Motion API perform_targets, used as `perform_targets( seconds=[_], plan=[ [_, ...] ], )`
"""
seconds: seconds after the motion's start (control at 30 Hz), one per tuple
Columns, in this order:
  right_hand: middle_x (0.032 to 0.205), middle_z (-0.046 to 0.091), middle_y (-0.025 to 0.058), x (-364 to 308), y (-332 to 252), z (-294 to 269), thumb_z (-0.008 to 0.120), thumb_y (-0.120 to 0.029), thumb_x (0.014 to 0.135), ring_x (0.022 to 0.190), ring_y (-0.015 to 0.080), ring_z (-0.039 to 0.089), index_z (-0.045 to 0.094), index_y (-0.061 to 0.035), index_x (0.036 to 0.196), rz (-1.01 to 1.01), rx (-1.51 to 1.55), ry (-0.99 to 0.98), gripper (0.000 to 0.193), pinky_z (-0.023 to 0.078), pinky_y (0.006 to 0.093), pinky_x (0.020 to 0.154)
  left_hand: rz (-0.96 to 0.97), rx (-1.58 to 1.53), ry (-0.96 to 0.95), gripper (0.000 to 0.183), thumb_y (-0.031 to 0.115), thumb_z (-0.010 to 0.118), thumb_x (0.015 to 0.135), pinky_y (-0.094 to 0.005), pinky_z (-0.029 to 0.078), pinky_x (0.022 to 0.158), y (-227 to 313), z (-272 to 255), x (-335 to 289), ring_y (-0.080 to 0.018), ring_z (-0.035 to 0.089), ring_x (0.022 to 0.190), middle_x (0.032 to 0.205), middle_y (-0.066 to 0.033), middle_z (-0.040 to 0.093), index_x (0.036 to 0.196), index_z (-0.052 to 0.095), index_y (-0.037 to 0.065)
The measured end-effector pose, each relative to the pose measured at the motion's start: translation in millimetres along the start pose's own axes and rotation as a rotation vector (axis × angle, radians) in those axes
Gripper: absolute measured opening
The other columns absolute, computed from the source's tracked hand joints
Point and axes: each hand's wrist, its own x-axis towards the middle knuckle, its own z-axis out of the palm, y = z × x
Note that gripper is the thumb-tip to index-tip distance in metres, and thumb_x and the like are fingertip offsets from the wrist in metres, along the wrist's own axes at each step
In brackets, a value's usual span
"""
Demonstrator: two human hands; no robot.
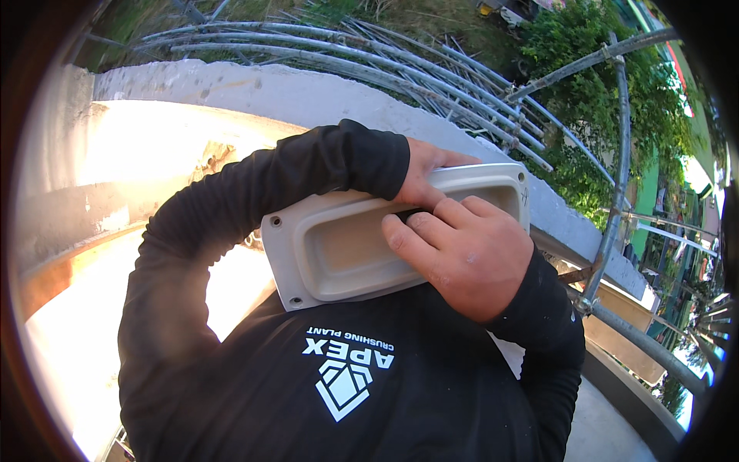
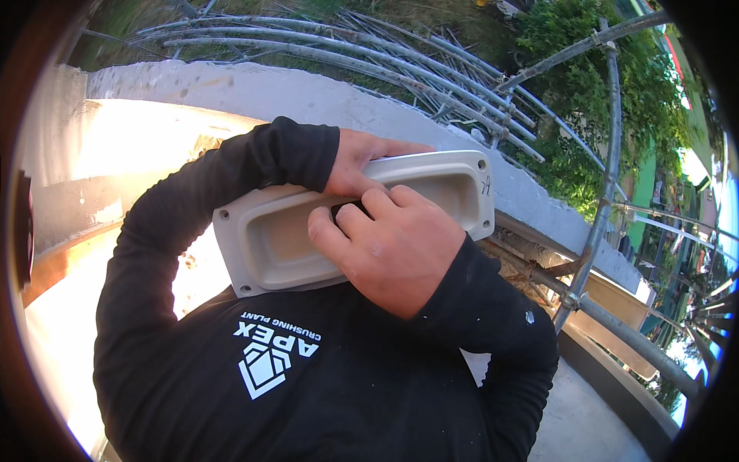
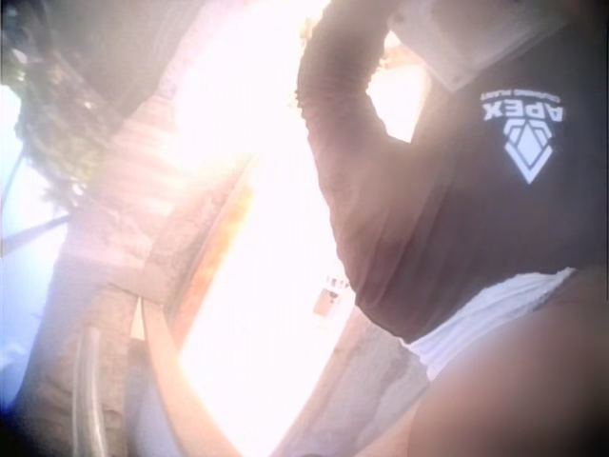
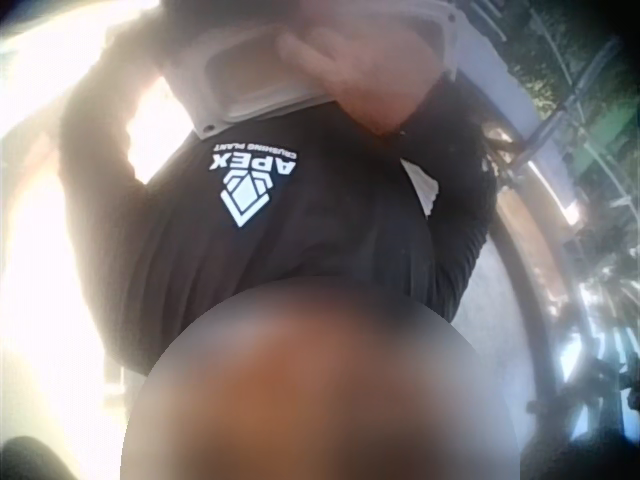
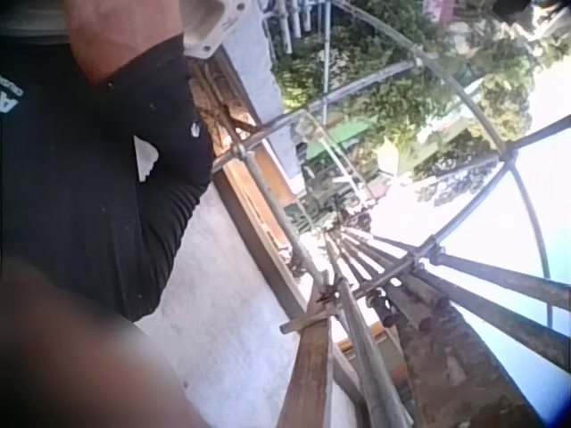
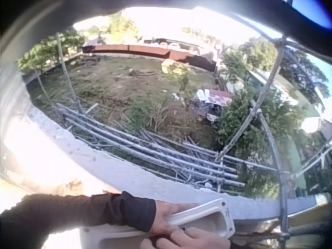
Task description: The person carries a white plastic cover and a beige plastic housing, then assembles a black internal mechanism into the housing. The person inserts the mechanism, secures it, and attaches the cover, completing the assembly of a single plastic component.
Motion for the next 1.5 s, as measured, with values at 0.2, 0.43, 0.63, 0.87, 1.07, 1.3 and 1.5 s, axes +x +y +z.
perform_targets(
  seconds=[0.2,0.43,0.63,0.87,1.07,1.3,1.5],
  plan=[
    [0.085,0.061,0.0025,-1.5,0.0,5.1,0.064,-0.017,0.082,0.086,0.0214,0.065,0.062,-0.0085,0.117,-0.005,-0.055,0.121,0.036,0.05,0.0336,0.074,0.015,-0.101,-0.081,0.09,0.018,0.07,0.089,-0.0353,0.045,0.108,7.1,-4.4,-2.6,-0.0206,0.057,0.126,0.143,-0.0157,0.058,0.165,0.022,0.018],
    [0.093,0.072,0.0121,3.5,-2.5,9.9,0.063,-0.019,0.087,0.084,0.0262,0.07,0.064,-0.0045,0.104,0.063,-0.048,-0.026,0.023,0.052,0.0355,0.074,0.069,-0.111,-0.108,0.094,0.015,0.069,0.086,-0.0363,0.049,0.102,9.6,-7.0,1.4,-0.0258,0.063,0.12,0.136,-0.0185,0.063,0.166,0.019,0.021],
    [0.081,0.073,0.0104,0.7,-6.7,15.1,0.061,-0.021,0.087,0.079,0.0252,0.07,0.063,-0.0049,0.09,0.056,-0.157,0.067,0.016,0.051,0.0366,0.073,0.087,-0.116,-0.104,0.099,0.008,0.069,0.081,-0.0357,0.049,0.103,9.7,-6.8,1.6,-0.0236,0.062,0.12,0.137,-0.0175,0.063,0.166,0.02,0.022],
    [0.078,0.073,0.0091,2.1,-7.4,18.7,0.06,-0.022,0.087,0.077,0.0243,0.07,0.065,-0.0055,0.09,0.068,-0.187,0.051,0.017,0.051,0.0375,0.073,0.097,-0.116,-0.089,0.097,0.011,0.07,0.082,-0.0354,0.048,0.104,7.3,-6.4,0.1,-0.0235,0.061,0.121,0.139,-0.017,0.062,0.165,0.021,0.022],
    [0.087,0.073,0.0079,4.2,-8.0,16.8,0.062,-0.023,0.087,0.086,0.024,0.069,0.067,-0.0063,0.093,0.054,-0.217,-0.064,0.018,0.05,0.0366,0.074,0.078,-0.152,-0.088,0.098,0.011,0.071,0.082,-0.0349,0.048,0.104,-0.3,-4.7,2.0,-0.024,0.061,0.122,0.139,-0.017,0.062,0.165,0.021,0.022],
    [0.092,0.073,0.0067,4.7,-8.9,17.1,0.062,-0.023,0.088,0.091,0.0236,0.067,0.069,-0.0065,0.09,0.008,-0.21,0.045,0.019,0.049,0.0346,0.076,0.086,-0.126,-0.081,0.097,0.012,0.069,0.082,-0.0353,0.049,0.102,-1.2,-5.3,0.5,-0.0243,0.062,0.12,0.136,-0.0174,0.063,0.165,0.02,0.023],
    [0.091,0.073,0.0062,4.9,-9.6,17.5,0.061,-0.023,0.087,0.091,0.0237,0.066,0.069,-0.0064,0.088,0.055,-0.252,-0.035,0.018,0.048,0.0352,0.076,0.027,-0.093,-0.102,0.101,0.012,0.071,0.08,-0.0353,0.047,0.105,7.7,-8.7,0.0,-0.0231,0.059,0.123,0.14,-0.0171,0.06,0.166,0.017,0.022]
  ],
)
